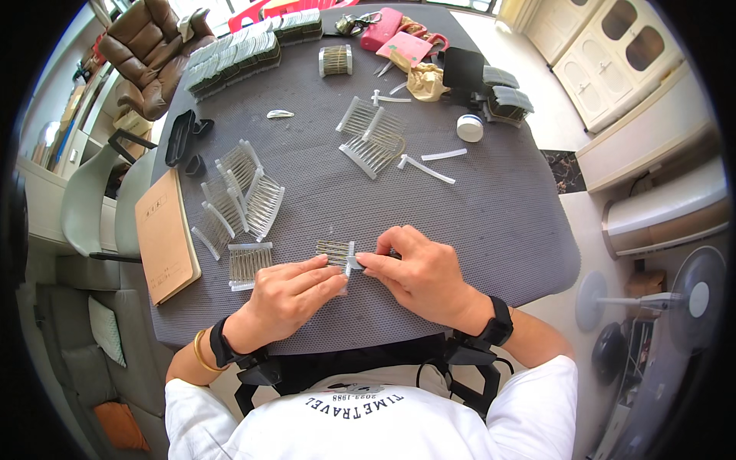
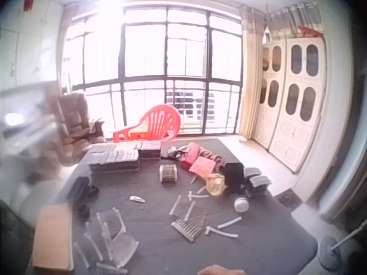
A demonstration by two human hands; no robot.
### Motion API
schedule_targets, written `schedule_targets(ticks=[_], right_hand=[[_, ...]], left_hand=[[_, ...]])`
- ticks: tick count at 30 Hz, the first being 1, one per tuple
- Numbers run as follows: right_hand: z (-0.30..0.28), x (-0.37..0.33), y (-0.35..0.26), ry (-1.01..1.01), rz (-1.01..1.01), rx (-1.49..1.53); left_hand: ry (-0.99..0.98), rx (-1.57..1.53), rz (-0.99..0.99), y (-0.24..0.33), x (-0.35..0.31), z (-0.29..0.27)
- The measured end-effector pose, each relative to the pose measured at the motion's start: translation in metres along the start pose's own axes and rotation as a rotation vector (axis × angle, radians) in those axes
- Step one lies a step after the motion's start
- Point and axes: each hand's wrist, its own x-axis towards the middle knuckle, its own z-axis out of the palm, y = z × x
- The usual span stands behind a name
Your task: Trimming and sorting clipper guard attachment combs at a table.
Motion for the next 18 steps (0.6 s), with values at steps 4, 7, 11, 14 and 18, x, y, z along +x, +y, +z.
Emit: schedule_targets(ticks=[4, 7, 11, 14, 18], right_hand=[[0.0, 0.0, -0.001, 0.022, -0.009, -0.015], [0.0, 0.001, -0.002, 0.014, 0.025, -0.007], [0.0, 0.003, -0.003, 0.028, 0.022, -0.009], [0.002, 0.006, 0.003, 0.084, 0.046, -0.105], [0.004, 0.004, 0.009, 0.102, 0.07, 0.001]], left_hand=[[-0.015, -0.017, -0.01, 0.0, -0.001, 0.0], [0.001, -0.033, 0.008, -0.002, -0.004, 0.003], [-0.009, -0.042, 0.007, -0.001, -0.001, 0.0], [-0.026, -0.053, 0.002, 0.0, -0.001, -0.003], [-0.048, -0.053, 0.007, 0.0, -0.002, -0.002]])
